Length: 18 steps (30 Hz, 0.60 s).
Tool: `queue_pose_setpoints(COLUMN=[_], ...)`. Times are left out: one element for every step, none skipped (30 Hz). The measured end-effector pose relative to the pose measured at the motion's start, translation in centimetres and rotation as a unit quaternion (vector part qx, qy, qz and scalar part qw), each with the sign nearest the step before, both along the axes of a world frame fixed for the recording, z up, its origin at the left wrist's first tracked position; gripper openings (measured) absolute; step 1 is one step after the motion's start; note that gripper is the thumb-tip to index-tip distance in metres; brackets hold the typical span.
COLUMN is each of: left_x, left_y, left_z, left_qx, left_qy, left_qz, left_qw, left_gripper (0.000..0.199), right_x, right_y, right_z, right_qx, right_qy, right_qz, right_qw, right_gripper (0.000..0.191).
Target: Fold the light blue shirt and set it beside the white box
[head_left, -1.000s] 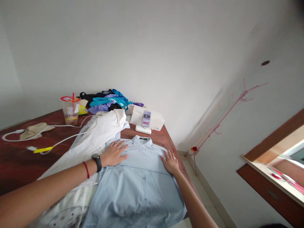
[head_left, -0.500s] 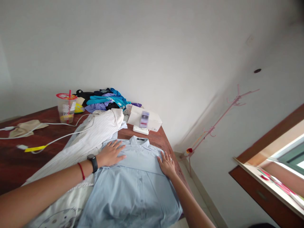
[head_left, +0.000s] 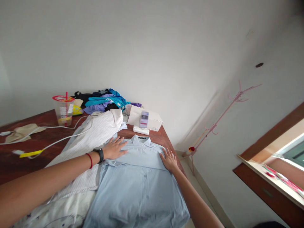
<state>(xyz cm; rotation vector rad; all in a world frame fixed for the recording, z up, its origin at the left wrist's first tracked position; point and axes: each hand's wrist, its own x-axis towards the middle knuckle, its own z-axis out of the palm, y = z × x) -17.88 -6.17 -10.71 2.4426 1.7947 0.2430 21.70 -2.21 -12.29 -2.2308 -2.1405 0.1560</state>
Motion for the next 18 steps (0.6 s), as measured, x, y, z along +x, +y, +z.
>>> queue_pose_setpoints(left_x=[0.2, 0.4, 0.5, 0.7, 0.8, 0.9, 1.0, 1.0, 1.0, 1.0, 0.9, 0.7, 0.6, 0.3, 0.1, -0.1, -0.4, -0.7], left_y=[0.3, 0.5, 0.7, 1.0, 1.2, 1.5, 1.7, 1.9, 2.1, 2.2, 2.3, 2.3, 2.2, 2.1, 2.0, 1.8, 1.7, 1.5], left_z=[0.2, 0.3, 0.3, 0.3, 0.2, 0.1, 0.1, 0.0, 0.0, 0.0, 0.0, 0.1, 0.2, 0.3, 0.4, 0.5, 0.6, 0.8], left_qx=[0.000, 0.002, 0.004, 0.005, 0.006, 0.007, 0.007, 0.007, 0.008, 0.008, 0.005, 0.002, -0.001, -0.001, 0.001, 0.008, 0.018, 0.030], left_qy=[0.000, -0.003, -0.007, -0.011, -0.013, -0.015, -0.017, -0.017, -0.017, -0.016, -0.014, -0.010, -0.005, 0.000, 0.006, 0.012, 0.016, 0.019], left_qz=[0.003, 0.004, 0.005, 0.005, 0.003, 0.002, 0.000, -0.002, -0.005, -0.009, -0.013, -0.016, -0.018, -0.020, -0.022, -0.025, -0.027, -0.028], left_qw=[1.000, 1.000, 1.000, 1.000, 1.000, 1.000, 1.000, 1.000, 1.000, 1.000, 1.000, 1.000, 1.000, 1.000, 1.000, 1.000, 0.999, 0.999], left_gripper=[0.072, 0.072, 0.072, 0.072, 0.072, 0.072, 0.072, 0.072, 0.071, 0.071, 0.070, 0.069, 0.069, 0.068, 0.066, 0.063, 0.060, 0.059], right_x=[0.2, 0.3, 0.5, 0.6, 0.8, 0.9, 0.9, 1.0, 1.0, 1.1, 1.1, 1.2, 1.2, 1.3, 1.4, 1.4, 1.5, 1.5], right_y=[0.4, 0.8, 1.1, 1.3, 1.6, 1.7, 1.8, 1.9, 2.0, 2.0, 2.0, 2.1, 2.1, 2.1, 2.1, 2.1, 2.1, 2.1], right_z=[0.0, 0.0, 0.0, -0.1, 0.0, 0.0, 0.0, 0.0, 0.0, 0.0, 0.0, 0.0, 0.0, 0.0, -0.1, -0.1, -0.1, -0.2], right_qx=[0.001, 0.002, 0.004, 0.004, 0.004, 0.004, 0.004, 0.003, 0.002, 0.002, 0.001, 0.000, 0.000, 0.000, 0.001, 0.003, 0.007, 0.011], right_qy=[-0.004, -0.005, -0.004, -0.004, -0.003, -0.003, -0.004, -0.006, -0.007, -0.008, -0.009, -0.010, -0.012, -0.013, -0.013, -0.013, -0.011, -0.009], right_qz=[0.000, -0.001, -0.002, -0.003, -0.005, -0.007, -0.009, -0.010, -0.011, -0.012, -0.011, -0.010, -0.008, -0.007, -0.005, -0.004, -0.002, -0.001], right_qw=[1.000, 1.000, 1.000, 1.000, 1.000, 1.000, 1.000, 1.000, 1.000, 1.000, 1.000, 1.000, 1.000, 1.000, 1.000, 1.000, 1.000, 1.000], right_gripper=[0.068, 0.067, 0.068, 0.068, 0.068, 0.068, 0.068, 0.068, 0.068, 0.069, 0.069, 0.069, 0.069, 0.069, 0.069, 0.069, 0.069, 0.069])
